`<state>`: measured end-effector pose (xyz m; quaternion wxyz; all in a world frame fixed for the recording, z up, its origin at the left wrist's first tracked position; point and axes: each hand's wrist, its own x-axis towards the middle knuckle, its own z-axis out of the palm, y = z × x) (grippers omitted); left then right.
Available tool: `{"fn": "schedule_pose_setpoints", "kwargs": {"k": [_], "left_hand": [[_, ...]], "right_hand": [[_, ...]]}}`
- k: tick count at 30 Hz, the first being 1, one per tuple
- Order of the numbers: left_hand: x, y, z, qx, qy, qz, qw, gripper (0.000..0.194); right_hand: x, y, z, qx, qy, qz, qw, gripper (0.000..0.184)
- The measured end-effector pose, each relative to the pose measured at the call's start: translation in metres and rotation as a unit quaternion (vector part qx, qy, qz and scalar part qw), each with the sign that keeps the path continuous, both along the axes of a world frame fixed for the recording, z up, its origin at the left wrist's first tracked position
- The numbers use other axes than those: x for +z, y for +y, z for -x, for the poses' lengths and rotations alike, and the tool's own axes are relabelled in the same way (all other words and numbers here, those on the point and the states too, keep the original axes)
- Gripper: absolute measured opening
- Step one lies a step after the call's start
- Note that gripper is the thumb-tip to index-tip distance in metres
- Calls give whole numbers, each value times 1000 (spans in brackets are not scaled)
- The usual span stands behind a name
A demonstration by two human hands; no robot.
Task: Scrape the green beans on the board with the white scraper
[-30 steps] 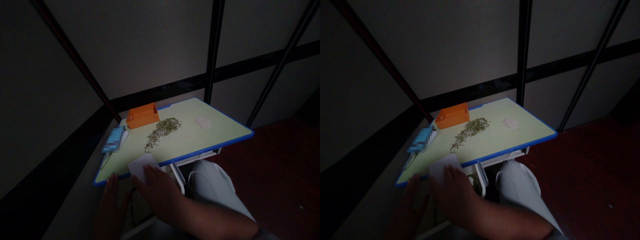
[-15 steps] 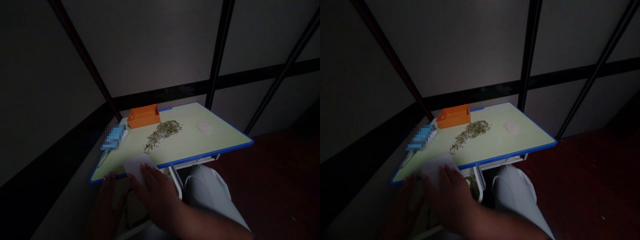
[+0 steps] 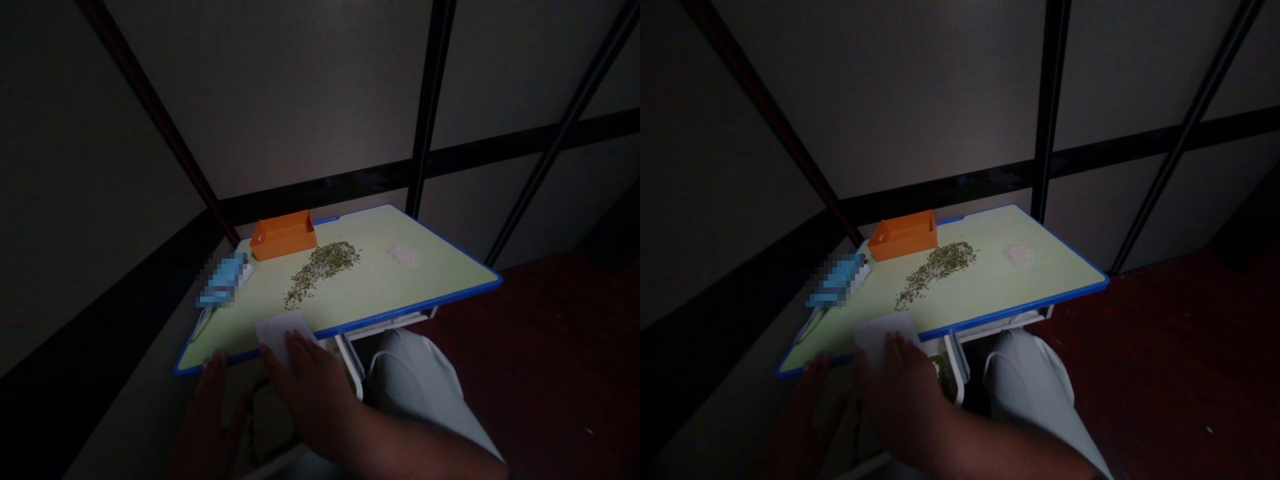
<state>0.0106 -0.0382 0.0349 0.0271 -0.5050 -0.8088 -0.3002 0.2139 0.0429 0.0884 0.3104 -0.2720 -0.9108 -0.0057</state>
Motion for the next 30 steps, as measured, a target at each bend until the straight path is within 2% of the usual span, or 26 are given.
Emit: {"fn": "schedule_pose_setpoints", "kwargs": {"k": [7, 12, 22, 30], "left_hand": [[3, 0, 1, -13, 16, 6, 1000, 74], [4, -1, 3, -11, 20, 7, 1000, 74], [2, -1, 16, -42, 41, 21, 998, 71], [5, 0, 18, -38, 39, 37, 998, 74]], "right_hand": [[1, 2, 1, -13, 2, 23, 1000, 51], [5, 5, -1, -31, 5, 12, 999, 54], [-1, 11, -6, -2, 79, -25, 997, 54], [2, 13, -5, 0, 44, -10, 999, 54]]}}
